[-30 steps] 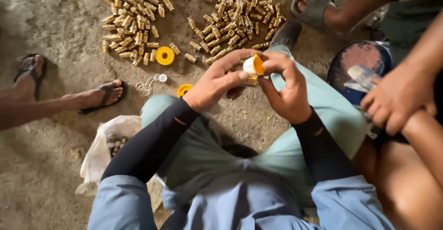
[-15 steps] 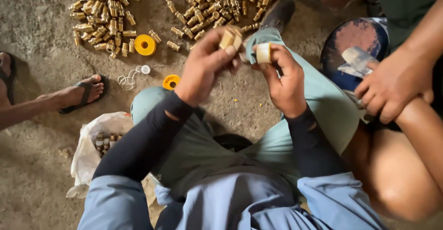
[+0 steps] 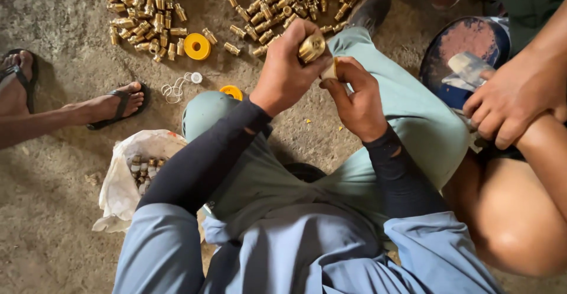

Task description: Wrapping plumber's tape around the threads of brass pipe fittings.

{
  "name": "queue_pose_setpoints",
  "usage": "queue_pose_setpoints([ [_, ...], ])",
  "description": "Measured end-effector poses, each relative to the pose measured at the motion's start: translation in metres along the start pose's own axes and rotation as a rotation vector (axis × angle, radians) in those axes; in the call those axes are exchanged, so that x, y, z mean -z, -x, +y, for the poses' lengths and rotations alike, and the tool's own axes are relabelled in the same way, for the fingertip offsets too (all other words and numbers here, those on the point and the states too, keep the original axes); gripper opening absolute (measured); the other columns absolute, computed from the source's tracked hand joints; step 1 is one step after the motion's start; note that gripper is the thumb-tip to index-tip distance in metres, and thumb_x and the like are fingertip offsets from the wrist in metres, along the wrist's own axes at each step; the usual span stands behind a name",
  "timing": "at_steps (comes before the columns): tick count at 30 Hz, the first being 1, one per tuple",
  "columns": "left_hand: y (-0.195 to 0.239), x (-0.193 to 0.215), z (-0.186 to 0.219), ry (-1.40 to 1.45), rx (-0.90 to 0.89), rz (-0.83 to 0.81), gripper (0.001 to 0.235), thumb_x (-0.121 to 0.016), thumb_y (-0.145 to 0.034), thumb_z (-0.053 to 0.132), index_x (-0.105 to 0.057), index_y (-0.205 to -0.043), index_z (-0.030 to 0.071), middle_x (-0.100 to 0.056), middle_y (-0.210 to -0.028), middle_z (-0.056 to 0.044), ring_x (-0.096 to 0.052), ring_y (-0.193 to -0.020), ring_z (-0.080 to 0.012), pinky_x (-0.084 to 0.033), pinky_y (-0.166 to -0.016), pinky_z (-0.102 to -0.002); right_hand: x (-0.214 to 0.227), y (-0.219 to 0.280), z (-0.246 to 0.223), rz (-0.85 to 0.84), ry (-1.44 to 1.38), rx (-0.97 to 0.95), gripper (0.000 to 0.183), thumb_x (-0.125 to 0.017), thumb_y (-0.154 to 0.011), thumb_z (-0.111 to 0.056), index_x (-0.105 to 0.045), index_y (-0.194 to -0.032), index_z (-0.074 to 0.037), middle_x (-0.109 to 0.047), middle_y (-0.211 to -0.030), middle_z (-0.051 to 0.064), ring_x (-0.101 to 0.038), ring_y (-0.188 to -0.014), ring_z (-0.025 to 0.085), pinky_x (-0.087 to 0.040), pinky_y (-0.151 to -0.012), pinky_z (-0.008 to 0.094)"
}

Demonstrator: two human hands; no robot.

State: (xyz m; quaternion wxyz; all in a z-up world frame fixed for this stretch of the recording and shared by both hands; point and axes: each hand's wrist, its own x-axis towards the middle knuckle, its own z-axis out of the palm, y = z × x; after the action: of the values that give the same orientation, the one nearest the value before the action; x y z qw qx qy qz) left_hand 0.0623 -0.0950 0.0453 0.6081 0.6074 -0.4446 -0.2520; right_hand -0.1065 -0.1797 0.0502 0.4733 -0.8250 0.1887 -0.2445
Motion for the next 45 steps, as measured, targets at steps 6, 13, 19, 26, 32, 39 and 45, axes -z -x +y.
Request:
queue_pose_setpoints([
  [6, -0.002, -0.006, -0.01, 0.097, -0.035, -0.026, 0.034, -0.08, -0.094, 0.001, -0.055, -0.116, 0.006, -0.065, -0.098, -0.003, -0.063, -0.09, -0.0113, -0.057, -0.081, -0.029, 0.0, 0.005, 0.004, 0.03, -0.07, -0.093, 0.013, -0.065, -0.103, -0.004, -0.065, -0.113, 0.004, -0.067, -0.113, 0.012, -0.07, -0.094, 0.019, -0.055, -0.085, 0.03],
  [13, -0.012, 0.012, -0.003, 0.73, 0.376, -0.086, 0.035, -0.065, -0.103, 0.023, -0.056, -0.134, 0.007, -0.06, -0.089, -0.002, -0.055, -0.066, -0.0076, -0.045, -0.055, -0.023, 0.007, 0.004, 0.006, 0.055, -0.057, -0.086, 0.009, -0.063, -0.102, 0.0, -0.065, -0.11, 0.003, -0.067, -0.115, 0.013, -0.071, -0.094, 0.021, -0.055, -0.084, 0.03],
  [19, -0.007, 0.03, 0.03, 0.558, 0.306, -0.496, 0.064, -0.069, -0.104, 0.03, -0.042, -0.158, 0.009, -0.057, -0.09, -0.001, -0.052, -0.073, -0.0064, -0.044, -0.062, -0.022, 0.019, 0.0, -0.002, 0.099, 0.051, -0.005, 0.01, -0.064, -0.103, 0.001, -0.067, -0.112, 0.001, -0.066, -0.117, 0.015, -0.069, -0.102, 0.024, -0.054, -0.089, 0.032],
  [26, -0.005, 0.015, 0.012, 0.324, 0.013, -0.516, 0.055, -0.073, -0.103, 0.033, -0.053, -0.143, 0.001, -0.064, -0.122, -0.005, -0.062, -0.115, -0.0136, -0.054, -0.1, -0.03, 0.014, 0.003, -0.019, 0.075, -0.002, 0.076, 0.017, -0.061, -0.105, 0.002, -0.067, -0.121, 0.0, -0.065, -0.124, 0.015, -0.066, -0.116, 0.031, -0.052, -0.101, 0.036],
  [32, -0.005, 0.022, 0.022, 0.429, 0.163, -0.523, 0.08, -0.077, -0.099, 0.041, -0.039, -0.159, 0.004, -0.061, -0.106, -0.002, -0.061, -0.1, -0.0121, -0.053, -0.088, -0.028, 0.009, 0.009, -0.019, 0.086, 0.011, 0.051, 0.016, -0.059, -0.105, 0.002, -0.065, -0.12, 0.0, -0.065, -0.12, 0.014, -0.066, -0.112, 0.029, -0.052, -0.097, 0.036],
  [39, 0.003, 0.014, 0.012, 0.346, 0.215, -0.566, 0.065, -0.075, -0.098, 0.034, -0.052, -0.15, 0.003, -0.066, -0.103, -0.002, -0.062, -0.092, -0.011, -0.054, -0.082, -0.028, 0.006, 0.014, -0.019, 0.077, -0.011, 0.07, 0.018, -0.058, -0.105, 0.001, -0.063, -0.122, 0.0, -0.063, -0.119, 0.013, -0.066, -0.109, 0.026, -0.052, -0.096, 0.033],
  [45, 0.002, 0.006, 0.015, 0.127, -0.046, -0.352, 0.043, -0.081, -0.095, 0.02, -0.062, -0.13, 0.002, -0.071, -0.116, -0.009, -0.07, -0.105, -0.0172, -0.058, -0.093, -0.032, 0.007, 0.046, -0.036, 0.131, -0.16, -0.229, 0.022, -0.057, -0.108, -0.008, -0.064, -0.125, 0.002, -0.067, -0.115, 0.008, -0.063, -0.099, 0.017, -0.05, -0.091, 0.029],
])
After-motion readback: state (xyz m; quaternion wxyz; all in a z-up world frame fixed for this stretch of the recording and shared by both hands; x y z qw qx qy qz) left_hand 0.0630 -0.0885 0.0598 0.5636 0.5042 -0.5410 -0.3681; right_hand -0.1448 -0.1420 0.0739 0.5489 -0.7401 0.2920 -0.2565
